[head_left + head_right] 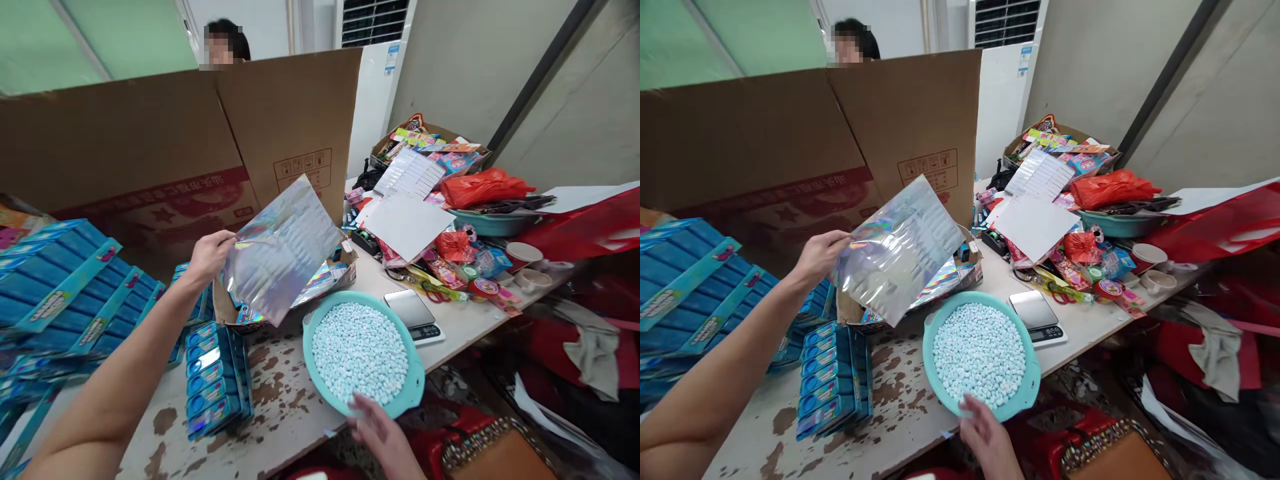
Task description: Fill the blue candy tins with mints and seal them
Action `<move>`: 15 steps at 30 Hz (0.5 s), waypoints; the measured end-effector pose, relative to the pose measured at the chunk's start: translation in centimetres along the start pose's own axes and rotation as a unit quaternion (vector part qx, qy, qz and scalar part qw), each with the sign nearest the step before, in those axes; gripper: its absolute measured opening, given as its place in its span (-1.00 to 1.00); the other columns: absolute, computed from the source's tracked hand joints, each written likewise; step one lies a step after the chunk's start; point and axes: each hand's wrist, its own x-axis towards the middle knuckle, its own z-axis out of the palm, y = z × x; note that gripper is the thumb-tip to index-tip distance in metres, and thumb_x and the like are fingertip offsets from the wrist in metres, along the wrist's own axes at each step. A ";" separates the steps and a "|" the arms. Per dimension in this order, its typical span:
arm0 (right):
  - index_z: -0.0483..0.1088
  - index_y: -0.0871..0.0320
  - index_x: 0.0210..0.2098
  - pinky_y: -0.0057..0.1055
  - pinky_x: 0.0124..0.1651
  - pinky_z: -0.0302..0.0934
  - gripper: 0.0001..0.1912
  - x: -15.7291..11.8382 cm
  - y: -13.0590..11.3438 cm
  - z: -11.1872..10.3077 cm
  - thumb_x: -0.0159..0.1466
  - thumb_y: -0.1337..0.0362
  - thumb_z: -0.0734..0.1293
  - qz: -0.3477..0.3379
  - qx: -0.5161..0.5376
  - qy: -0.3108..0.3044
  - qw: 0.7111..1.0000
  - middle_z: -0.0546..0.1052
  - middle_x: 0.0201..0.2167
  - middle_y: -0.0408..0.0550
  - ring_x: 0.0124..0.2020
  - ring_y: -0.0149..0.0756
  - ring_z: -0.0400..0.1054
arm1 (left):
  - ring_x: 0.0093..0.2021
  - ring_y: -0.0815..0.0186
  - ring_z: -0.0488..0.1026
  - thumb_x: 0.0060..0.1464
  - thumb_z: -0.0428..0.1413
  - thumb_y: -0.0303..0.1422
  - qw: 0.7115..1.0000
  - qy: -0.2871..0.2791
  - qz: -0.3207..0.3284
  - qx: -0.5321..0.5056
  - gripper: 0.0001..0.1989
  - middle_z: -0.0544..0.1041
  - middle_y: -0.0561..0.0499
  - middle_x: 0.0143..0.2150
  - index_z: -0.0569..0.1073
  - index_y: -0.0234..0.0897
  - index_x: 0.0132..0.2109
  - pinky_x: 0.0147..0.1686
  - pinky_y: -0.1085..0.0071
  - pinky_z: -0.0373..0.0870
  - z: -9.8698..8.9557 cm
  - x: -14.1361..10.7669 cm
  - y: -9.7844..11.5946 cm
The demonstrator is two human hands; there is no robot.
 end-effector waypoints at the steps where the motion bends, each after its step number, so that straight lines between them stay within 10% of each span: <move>1: 0.34 -0.02 0.05 -0.18 -0.04 0.35 -0.40 1.3 -1.7 0.5 0.07 -0.07 0.40 -0.026 0.072 -0.011 0.997 0.39 0.11 0.06 0.05 -0.02 0.36 | -0.35 0.32 0.40 0.02 0.04 -0.17 0.999 0.009 -0.014 -0.041 -0.68 0.54 0.03 -0.34 0.55 -0.28 -0.23 -0.37 0.51 0.26 -1.2 -1.9 1.0; 4: 0.11 -0.03 0.22 -0.11 0.02 0.32 -0.24 4.0 -7.6 2.2 0.10 -0.10 0.36 -0.091 0.195 -0.050 0.975 0.13 0.30 0.08 0.17 -0.04 0.25 | -0.43 0.37 0.36 -0.04 0.12 -0.14 0.988 0.010 -0.078 -0.133 -0.69 0.49 0.06 -0.42 0.53 -0.31 -0.28 -0.45 0.53 0.23 -2.3 -9.2 3.6; 7: 0.17 0.05 0.17 -0.12 0.04 0.30 -0.30 4.7 -11.4 2.4 0.11 -0.02 0.38 -0.176 0.192 -0.028 0.965 0.38 0.13 0.09 0.11 -0.09 0.31 | -0.49 0.39 0.33 -0.06 0.15 -0.10 0.967 -0.023 -0.150 -0.205 -0.67 0.45 0.08 -0.49 0.49 -0.32 -0.34 -0.49 0.52 0.22 -0.6 -17.2 4.9; 15: 0.38 0.13 -0.13 -0.29 -0.10 0.35 -0.55 1.7 -8.2 -2.6 0.03 0.09 0.45 -0.155 0.099 -0.031 0.982 0.59 -0.21 -0.05 -0.20 -0.24 0.47 | -0.22 0.24 0.52 -0.10 0.22 -0.14 0.874 -0.063 -0.263 -0.404 -0.30 0.57 -0.09 -0.18 0.22 -0.28 0.16 -0.23 0.36 0.43 5.7 -28.0 6.6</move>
